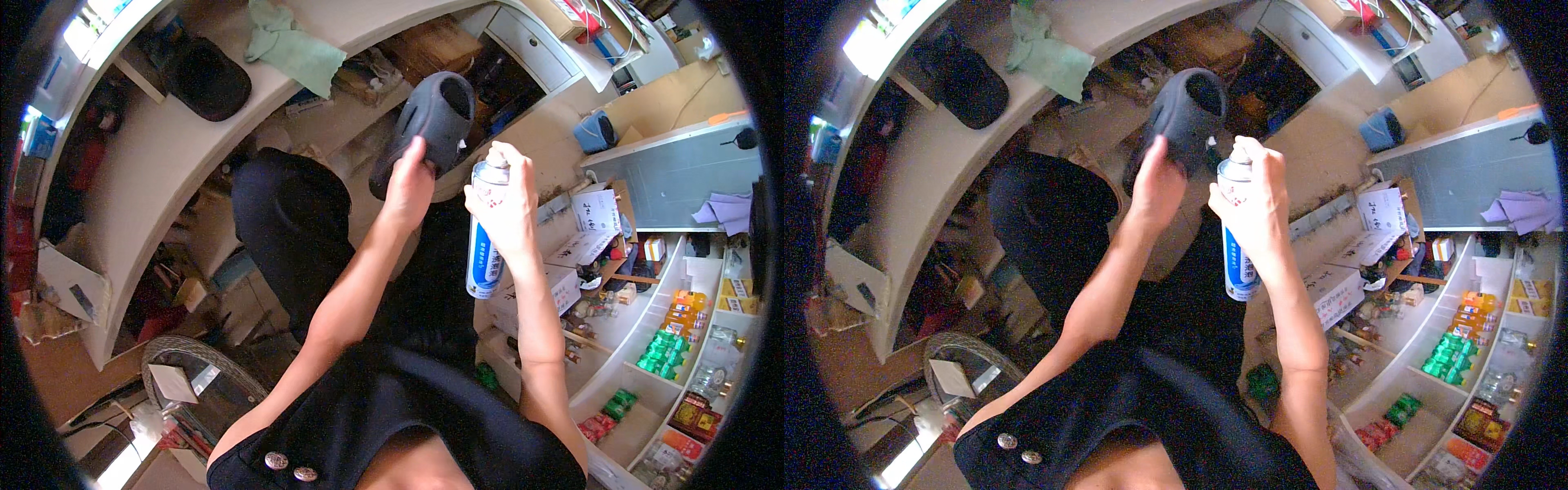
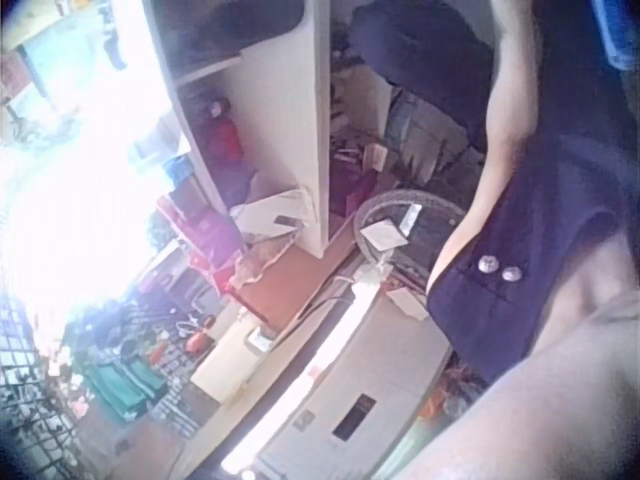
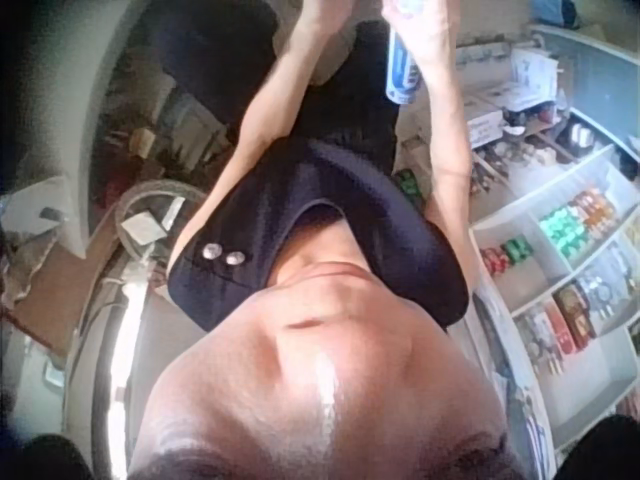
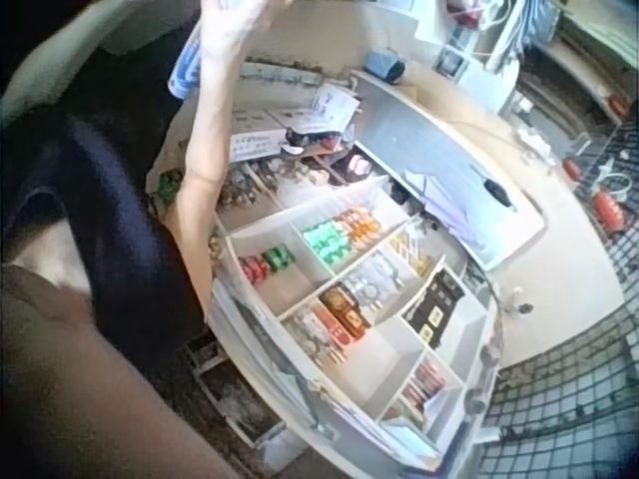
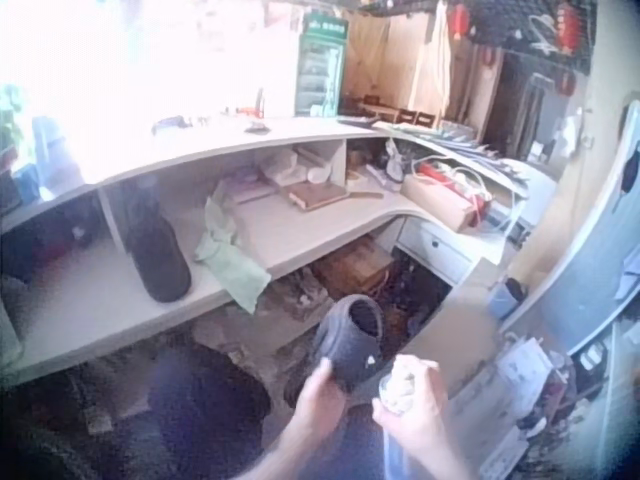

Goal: The person cleans a pair of black slippers by spraying them with a cleaning agent, scrubbing with a green brush, and wiping with a cloth. The person handles one slipper at a time, rotating it to clean different surfaces, then places the cleaned slipper on a shelf.

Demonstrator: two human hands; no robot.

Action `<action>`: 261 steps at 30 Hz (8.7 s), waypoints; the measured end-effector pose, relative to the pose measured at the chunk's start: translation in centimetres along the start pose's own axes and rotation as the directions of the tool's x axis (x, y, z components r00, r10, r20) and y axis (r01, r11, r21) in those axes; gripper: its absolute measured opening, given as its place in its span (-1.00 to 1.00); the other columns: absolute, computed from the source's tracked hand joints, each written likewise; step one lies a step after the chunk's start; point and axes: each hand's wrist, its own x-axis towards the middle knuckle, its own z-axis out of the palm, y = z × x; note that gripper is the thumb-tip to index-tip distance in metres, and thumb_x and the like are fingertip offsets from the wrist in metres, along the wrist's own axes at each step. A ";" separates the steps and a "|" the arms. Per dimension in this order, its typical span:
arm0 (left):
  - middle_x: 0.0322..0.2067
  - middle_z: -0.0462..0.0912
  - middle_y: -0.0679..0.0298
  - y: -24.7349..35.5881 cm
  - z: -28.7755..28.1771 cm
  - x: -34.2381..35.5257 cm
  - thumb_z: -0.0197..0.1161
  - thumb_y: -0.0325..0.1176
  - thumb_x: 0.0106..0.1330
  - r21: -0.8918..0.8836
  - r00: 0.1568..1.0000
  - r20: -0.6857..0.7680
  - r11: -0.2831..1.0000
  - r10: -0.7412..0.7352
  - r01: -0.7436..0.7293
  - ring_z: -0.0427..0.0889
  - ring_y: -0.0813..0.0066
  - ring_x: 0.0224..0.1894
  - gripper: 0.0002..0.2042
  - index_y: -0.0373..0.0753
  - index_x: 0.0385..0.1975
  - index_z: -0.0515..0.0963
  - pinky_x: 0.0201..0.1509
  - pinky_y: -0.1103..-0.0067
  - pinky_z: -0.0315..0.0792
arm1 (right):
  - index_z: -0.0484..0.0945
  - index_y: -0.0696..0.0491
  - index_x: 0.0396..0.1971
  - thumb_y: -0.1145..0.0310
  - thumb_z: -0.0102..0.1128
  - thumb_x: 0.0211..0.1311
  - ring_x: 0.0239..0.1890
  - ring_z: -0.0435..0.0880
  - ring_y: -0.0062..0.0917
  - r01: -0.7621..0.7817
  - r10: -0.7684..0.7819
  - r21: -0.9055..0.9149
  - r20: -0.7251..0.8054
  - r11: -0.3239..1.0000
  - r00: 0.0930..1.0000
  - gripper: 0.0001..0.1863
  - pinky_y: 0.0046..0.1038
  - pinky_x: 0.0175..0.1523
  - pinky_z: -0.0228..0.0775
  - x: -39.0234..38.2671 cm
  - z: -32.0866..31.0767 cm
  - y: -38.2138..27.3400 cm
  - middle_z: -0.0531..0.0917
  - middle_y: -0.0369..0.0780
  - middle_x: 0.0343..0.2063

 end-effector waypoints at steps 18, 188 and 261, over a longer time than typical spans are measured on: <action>0.10 0.43 0.23 0.1 -1.7 -0.5 0.07 -0.57 -0.11 -0.311 0.992 0.037 0.942 -0.122 0.127 0.41 0.35 0.12 -0.35 -0.24 0.16 0.32 0.24 0.48 0.21 | 0.32 -0.02 0.13 0.50 0.42 -0.12 -0.08 0.55 -0.24 0.013 -0.013 -0.083 0.007 0.996 1.000 -0.28 -0.26 0.02 0.48 -1.7 -0.8 0.6 0.41 -0.09 -0.09; 0.04 0.46 0.28 1.9 0.3 -2.2 0.24 -0.42 -0.04 -0.456 0.877 0.478 0.866 0.045 0.204 0.46 0.42 -0.04 -0.28 -0.20 0.25 0.21 0.03 0.53 0.33 | 0.50 -0.30 0.16 0.23 0.29 0.19 -0.67 0.53 -0.40 0.188 -0.238 -0.405 -0.076 0.894 0.968 -0.51 -0.34 -0.60 0.42 -2.1 -0.9 -1.3 0.44 -0.26 -0.55; 0.05 0.45 0.08 2.4 2.2 -3.5 0.18 -0.37 -0.11 0.532 0.960 0.227 0.847 -0.166 0.021 0.38 0.28 0.12 -0.31 -0.45 0.16 0.29 0.28 0.44 0.23 | 0.62 -0.12 -0.31 0.08 0.21 0.21 -0.57 0.61 -0.35 0.357 -0.162 -0.684 0.334 0.636 0.929 -0.79 -0.29 -0.52 0.49 4.4 -5.0 -0.3 0.47 -0.19 -0.56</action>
